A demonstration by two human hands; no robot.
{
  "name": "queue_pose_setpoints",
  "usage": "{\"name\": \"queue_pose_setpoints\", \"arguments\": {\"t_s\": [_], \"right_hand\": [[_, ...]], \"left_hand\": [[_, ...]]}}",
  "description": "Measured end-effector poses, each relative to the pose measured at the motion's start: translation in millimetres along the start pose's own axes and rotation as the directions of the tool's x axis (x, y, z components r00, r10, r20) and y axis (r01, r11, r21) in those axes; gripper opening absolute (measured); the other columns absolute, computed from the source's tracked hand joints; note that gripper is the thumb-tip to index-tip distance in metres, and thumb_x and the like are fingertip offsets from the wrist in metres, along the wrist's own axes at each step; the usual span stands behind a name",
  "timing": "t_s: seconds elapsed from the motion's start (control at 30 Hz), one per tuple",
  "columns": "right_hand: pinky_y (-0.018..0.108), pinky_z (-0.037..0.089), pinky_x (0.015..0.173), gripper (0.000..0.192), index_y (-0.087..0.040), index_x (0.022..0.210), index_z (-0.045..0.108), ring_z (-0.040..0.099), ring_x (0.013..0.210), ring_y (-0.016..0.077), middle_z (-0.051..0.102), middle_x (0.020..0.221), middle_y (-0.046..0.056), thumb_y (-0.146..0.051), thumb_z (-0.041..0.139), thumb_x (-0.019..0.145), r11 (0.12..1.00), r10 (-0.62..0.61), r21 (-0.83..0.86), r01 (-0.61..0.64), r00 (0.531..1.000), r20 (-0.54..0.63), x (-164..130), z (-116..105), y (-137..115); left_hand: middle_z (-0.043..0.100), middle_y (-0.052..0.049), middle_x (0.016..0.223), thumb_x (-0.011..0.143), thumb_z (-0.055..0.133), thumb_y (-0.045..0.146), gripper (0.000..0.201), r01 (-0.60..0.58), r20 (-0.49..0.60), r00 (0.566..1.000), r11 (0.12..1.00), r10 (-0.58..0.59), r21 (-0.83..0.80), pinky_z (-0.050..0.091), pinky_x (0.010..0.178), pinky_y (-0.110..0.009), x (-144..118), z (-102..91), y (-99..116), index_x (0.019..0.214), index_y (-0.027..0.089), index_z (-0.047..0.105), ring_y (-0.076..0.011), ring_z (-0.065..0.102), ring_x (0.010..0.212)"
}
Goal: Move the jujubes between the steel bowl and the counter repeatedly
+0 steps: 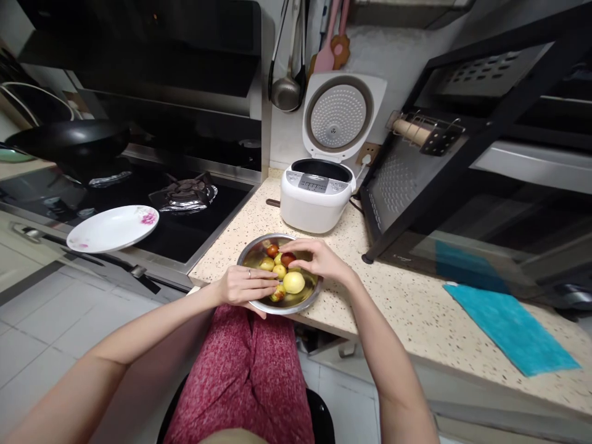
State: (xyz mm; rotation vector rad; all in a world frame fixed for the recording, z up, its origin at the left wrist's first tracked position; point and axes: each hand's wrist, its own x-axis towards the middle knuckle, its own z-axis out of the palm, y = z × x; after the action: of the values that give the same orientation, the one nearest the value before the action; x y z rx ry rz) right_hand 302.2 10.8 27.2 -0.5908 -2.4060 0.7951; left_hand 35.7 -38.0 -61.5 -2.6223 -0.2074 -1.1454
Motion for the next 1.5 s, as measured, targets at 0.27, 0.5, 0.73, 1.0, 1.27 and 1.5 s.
{"name": "queue_pose_setpoints", "arguments": {"t_s": [0.27, 0.5, 0.73, 1.0, 1.27, 1.5], "right_hand": [[0.039, 0.057, 0.103, 0.02, -0.022, 0.109, 0.081, 0.075, 0.107, 0.0235, 0.08, 0.114, 0.008, -0.03, 0.07, 0.094, 0.999, 0.016, -0.041, -0.025, 0.977, -0.211, 0, 0, 9], [0.042, 0.057, 0.101, 0.021, -0.023, 0.108, 0.081, 0.073, 0.11, 0.0241, 0.079, 0.115, 0.008, -0.029, 0.063, 0.099, 0.983, -0.079, -0.178, 0.041, 0.974, -0.211, 1, 3, 21], [0.045, 0.056, 0.101, 0.026, -0.019, 0.118, 0.077, 0.072, 0.111, 0.0296, 0.077, 0.12, 0.012, -0.03, 0.07, 0.095, 0.931, 0.071, -0.328, -0.158, 0.962, -0.263, -1, -4, 36], [0.04, 0.057, 0.1, 0.041, -0.017, 0.13, 0.072, 0.075, 0.107, 0.0281, 0.076, 0.125, 0.013, -0.012, 0.068, 0.089, 0.904, 0.269, -0.269, -0.332, 0.931, -0.246, 0, 1, 37], [0.034, 0.061, 0.091, 0.045, -0.017, 0.124, 0.074, 0.077, 0.098, 0.0253, 0.079, 0.118, 0.01, -0.006, 0.066, 0.082, 0.899, 0.374, -0.175, -0.401, 0.912, -0.166, -10, -25, 41], [0.03, 0.059, 0.088, 0.047, -0.017, 0.125, 0.074, 0.076, 0.097, 0.0243, 0.08, 0.115, 0.009, -0.005, 0.063, 0.081, 0.83, 0.463, -0.256, -0.495, 0.869, -0.177, -19, -43, 59]], "left_hand": [[0.082, -0.006, 0.109, 0.094, 0.068, 0.056, 0.047, -0.008, -0.018, 1.0, 0.999, 0.009, 0.05, 0.067, 0.088, -0.033, 3, -9.4, -2, 0.121, 0.018, 0.074, -0.0237, 0.079, 0.109], [0.082, -0.01, 0.111, 0.092, 0.066, 0.065, 0.06, 0.072, 0.029, 0.997, 0.996, -0.073, 0.049, 0.066, 0.083, -0.032, -2, -17.9, -7, 0.127, 0.016, 0.072, -0.0242, 0.08, 0.104], [0.081, -0.01, 0.115, 0.092, 0.065, 0.067, 0.058, 0.199, 0.071, 0.976, 0.975, -0.207, 0.099, 0.064, 0.088, -0.031, -7, -13.3, -10, 0.125, 0.021, 0.074, -0.024, 0.078, 0.109], [0.058, -0.015, 0.151, 0.108, 0.032, 0.057, 0.058, 0.585, -0.149, 0.759, 0.765, -0.634, -0.271, 0.042, 0.123, -0.055, 6, -22.4, -18, 0.147, 0.021, 0.057, -0.0294, 0.05, 0.148], [0.056, -0.014, 0.155, 0.108, 0.039, 0.046, 0.049, 0.815, 0.188, 0.578, 0.553, -0.794, -0.172, 0.036, 0.127, -0.056, -10, -5.5, -51, 0.142, 0.018, 0.061, -0.0284, 0.05, 0.148], [0.046, -0.014, 0.162, 0.106, 0.047, 0.047, 0.045, 0.751, 0.283, 0.652, 0.649, -0.703, -0.12, 0.04, 0.126, -0.051, 8, -8.0, -35, 0.138, 0.02, 0.064, -0.0296, 0.046, 0.151]]}}
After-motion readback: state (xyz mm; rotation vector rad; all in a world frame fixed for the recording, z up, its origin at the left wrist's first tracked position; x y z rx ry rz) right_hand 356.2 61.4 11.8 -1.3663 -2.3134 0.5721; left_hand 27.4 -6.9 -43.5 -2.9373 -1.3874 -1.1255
